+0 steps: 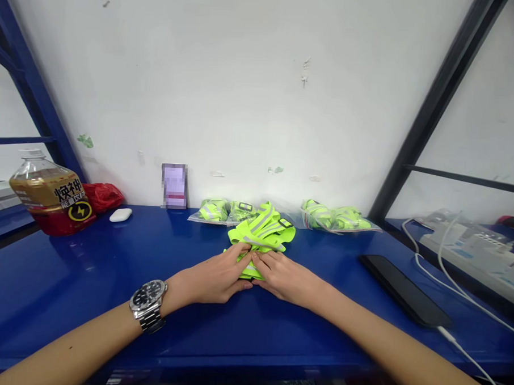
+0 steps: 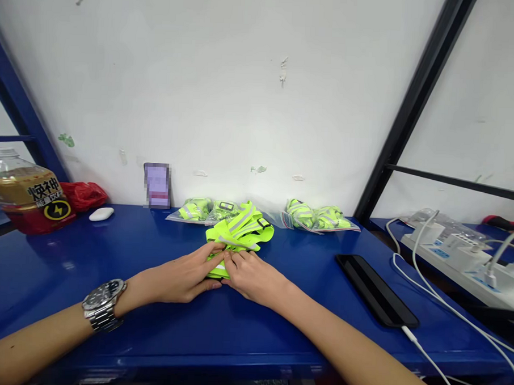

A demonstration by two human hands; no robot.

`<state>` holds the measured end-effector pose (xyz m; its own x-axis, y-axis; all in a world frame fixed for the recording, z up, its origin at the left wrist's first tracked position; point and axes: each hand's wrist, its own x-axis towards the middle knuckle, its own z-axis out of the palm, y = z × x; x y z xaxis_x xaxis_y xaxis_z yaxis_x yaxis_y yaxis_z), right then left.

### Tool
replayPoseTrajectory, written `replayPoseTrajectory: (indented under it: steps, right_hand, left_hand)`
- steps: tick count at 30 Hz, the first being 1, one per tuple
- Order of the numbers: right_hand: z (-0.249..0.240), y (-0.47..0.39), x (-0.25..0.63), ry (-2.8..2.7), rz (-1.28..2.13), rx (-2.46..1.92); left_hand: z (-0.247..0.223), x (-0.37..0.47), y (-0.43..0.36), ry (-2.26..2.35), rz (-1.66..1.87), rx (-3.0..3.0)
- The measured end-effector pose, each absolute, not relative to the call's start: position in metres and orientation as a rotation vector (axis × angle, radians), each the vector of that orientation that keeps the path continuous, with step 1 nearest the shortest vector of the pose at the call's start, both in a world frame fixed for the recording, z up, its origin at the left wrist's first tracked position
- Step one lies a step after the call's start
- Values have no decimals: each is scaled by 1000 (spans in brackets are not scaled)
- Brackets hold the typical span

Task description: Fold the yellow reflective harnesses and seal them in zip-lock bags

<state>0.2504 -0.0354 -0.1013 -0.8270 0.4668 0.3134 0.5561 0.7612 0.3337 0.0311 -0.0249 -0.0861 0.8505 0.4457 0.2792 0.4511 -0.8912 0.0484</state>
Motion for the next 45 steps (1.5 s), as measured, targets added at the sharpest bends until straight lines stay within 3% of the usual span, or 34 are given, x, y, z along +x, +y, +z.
replayPoseTrajectory:
  steps: [11,27,37,45]
  right_hand:
    - [-107,-28,247,-2652,-782,-864]
    - [-109,-36,249,-2354,218,-822]
    - [-95,-20,242,-2171,549,-1048]
    - [-91,-9,236,-2168,736,-1225]
  left_hand:
    - [-89,31,-21,-678,-306,-2720]
    - [-80,35,-24,-913,-319,-2924]
    - [-47,53,-11,-1385,-273,-2994]
    - [-55,42,6,-1483,-287,-3261]
